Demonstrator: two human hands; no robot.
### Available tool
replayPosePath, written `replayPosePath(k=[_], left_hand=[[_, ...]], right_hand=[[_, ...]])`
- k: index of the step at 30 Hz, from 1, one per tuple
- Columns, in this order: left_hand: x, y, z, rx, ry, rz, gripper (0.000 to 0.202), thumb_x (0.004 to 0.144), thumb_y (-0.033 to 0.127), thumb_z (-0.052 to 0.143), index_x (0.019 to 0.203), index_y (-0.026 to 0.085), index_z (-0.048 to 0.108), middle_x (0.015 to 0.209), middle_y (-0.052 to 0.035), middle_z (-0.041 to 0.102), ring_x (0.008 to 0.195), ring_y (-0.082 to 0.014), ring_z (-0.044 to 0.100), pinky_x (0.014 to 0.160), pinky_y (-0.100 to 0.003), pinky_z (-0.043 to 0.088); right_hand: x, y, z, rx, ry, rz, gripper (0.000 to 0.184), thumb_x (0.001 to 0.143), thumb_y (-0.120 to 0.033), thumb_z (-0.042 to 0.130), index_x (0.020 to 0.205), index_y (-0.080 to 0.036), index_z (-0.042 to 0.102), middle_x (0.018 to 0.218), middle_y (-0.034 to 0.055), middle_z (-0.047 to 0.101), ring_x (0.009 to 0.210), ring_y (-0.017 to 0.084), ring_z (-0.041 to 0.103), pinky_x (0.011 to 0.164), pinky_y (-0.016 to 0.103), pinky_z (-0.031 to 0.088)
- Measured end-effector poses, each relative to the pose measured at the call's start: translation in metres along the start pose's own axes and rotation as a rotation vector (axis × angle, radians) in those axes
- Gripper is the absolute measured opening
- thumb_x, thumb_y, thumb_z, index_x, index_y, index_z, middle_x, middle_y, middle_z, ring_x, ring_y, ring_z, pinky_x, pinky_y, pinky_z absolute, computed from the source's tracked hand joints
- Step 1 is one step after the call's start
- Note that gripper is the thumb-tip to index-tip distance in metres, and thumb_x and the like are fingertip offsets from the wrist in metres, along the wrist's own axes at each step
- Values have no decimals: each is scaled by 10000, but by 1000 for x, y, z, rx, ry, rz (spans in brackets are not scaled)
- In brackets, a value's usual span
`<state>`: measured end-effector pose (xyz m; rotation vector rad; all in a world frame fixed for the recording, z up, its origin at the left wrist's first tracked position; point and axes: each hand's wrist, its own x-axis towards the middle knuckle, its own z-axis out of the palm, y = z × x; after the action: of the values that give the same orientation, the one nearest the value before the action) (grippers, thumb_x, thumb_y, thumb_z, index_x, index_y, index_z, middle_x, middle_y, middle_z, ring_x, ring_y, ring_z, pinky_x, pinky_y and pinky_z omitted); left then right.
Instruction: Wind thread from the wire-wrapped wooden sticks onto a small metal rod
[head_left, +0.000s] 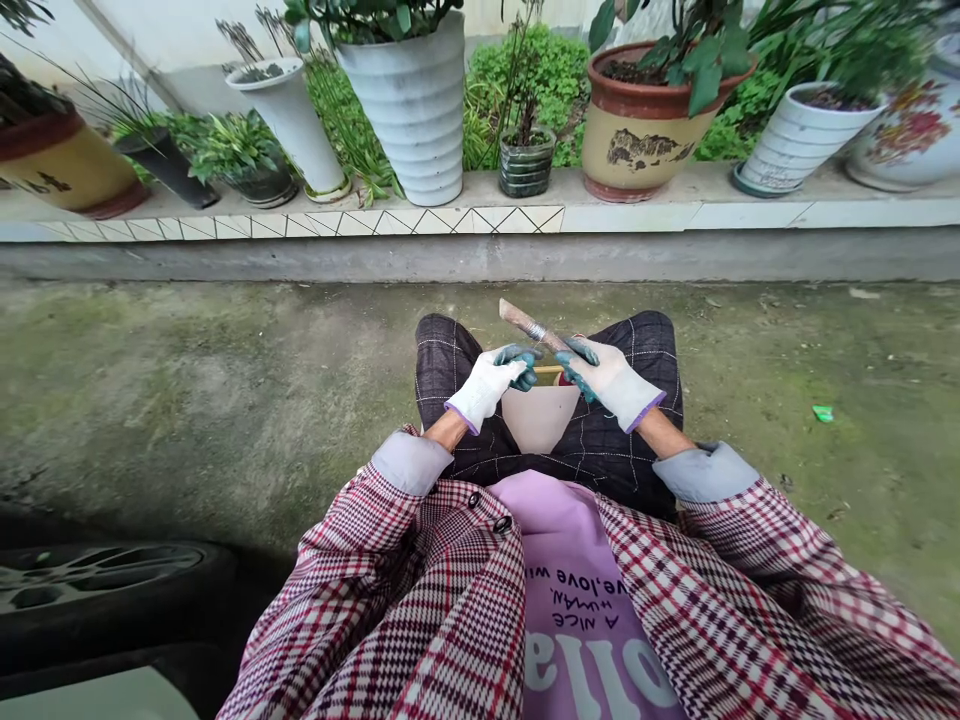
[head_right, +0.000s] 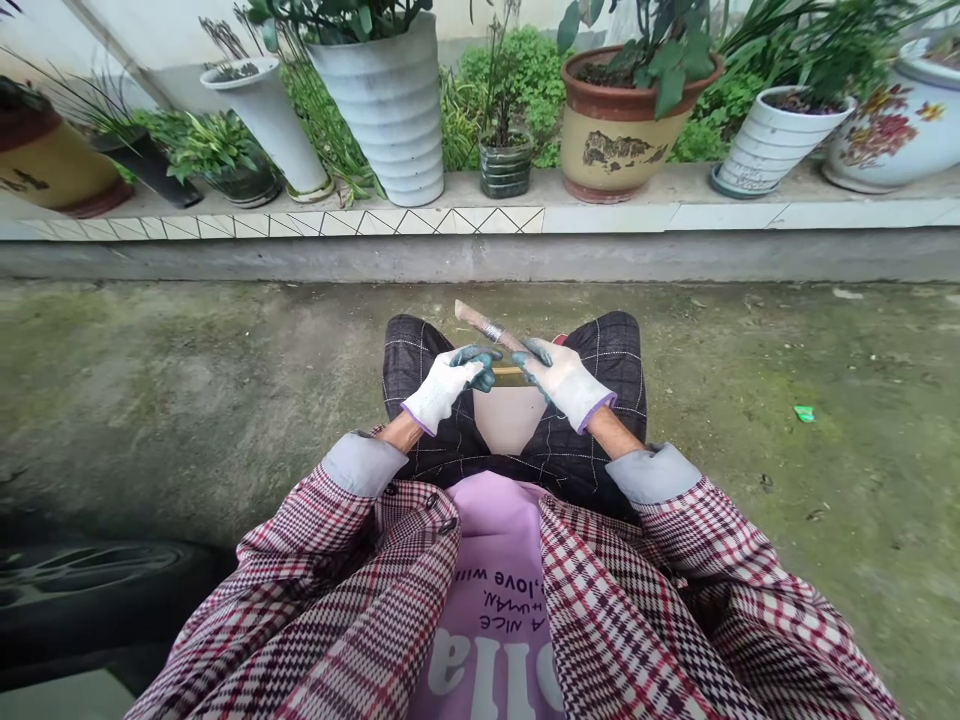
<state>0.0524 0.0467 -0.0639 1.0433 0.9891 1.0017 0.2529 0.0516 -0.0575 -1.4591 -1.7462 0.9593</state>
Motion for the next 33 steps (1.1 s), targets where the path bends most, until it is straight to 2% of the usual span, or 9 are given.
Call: replayPosePath(k=[5,8,11,13,17,21,25,29,33], left_hand=[[4,-4,-5,97,5,48,170,771,283,662,777,114,666,580,13,588,540,-77,515,547,-209,414],[8,-8,-9,150,1,76,131,771,253,655,761,122,655,614,17,592,560,-77,503,557,-209,403],[11,-10,-13,249,-23,92,116,763,239,672,770,125,658,660,5,619,599,-94,523,599,-222,428],[12,-10,-17,326,-77,103,95,757,220,670,777,126,672,716,-11,657,665,-117,569,658,-234,459],[12,-5,-26,761,-165,187,164,790,236,631,893,162,736,858,-27,717,820,-161,605,800,-263,480],[10,-3,-29,1158,-189,278,218,850,276,589,967,193,752,924,-44,724,903,-190,611,855,-280,470],[5,-5,-18,1289,-142,265,250,872,315,576,999,187,749,899,-67,716,836,-192,631,799,-276,479],[0,-5,-5,1257,-114,256,271,859,287,587,1056,191,747,939,-79,723,856,-196,647,824,-280,483],[-1,-7,-4,1002,-131,211,341,830,241,601,1146,211,725,924,-46,737,844,-172,654,811,-263,488]], right_hand=[[-8,-14,2,352,-165,230,338,812,-522,633,768,-200,542,575,-35,552,373,81,395,302,219,317],[-14,-25,-5,416,-271,229,390,795,-568,651,760,-191,556,566,-34,548,362,77,412,282,213,335],[-16,-28,-16,372,-432,196,412,786,-581,652,802,-172,602,557,-35,543,352,71,408,286,206,333],[-16,-26,-25,271,-609,173,425,788,-577,638,864,-158,642,577,-20,570,354,70,416,305,205,343],[-15,-16,-33,17,-835,117,374,801,-513,629,902,-160,701,615,14,636,396,91,460,359,219,363],[-12,-6,-30,-458,-661,67,326,836,-457,633,887,-148,726,626,41,662,540,153,570,489,251,415],[-4,-1,-31,-598,-490,64,360,896,-454,579,996,-134,712,798,97,718,772,217,649,639,276,437],[3,1,-37,-728,-330,52,360,927,-462,509,1054,-176,686,923,105,731,811,214,651,679,273,429],[7,6,-41,-721,-234,13,377,942,-466,460,1070,-191,684,953,102,735,807,214,651,669,273,421]])
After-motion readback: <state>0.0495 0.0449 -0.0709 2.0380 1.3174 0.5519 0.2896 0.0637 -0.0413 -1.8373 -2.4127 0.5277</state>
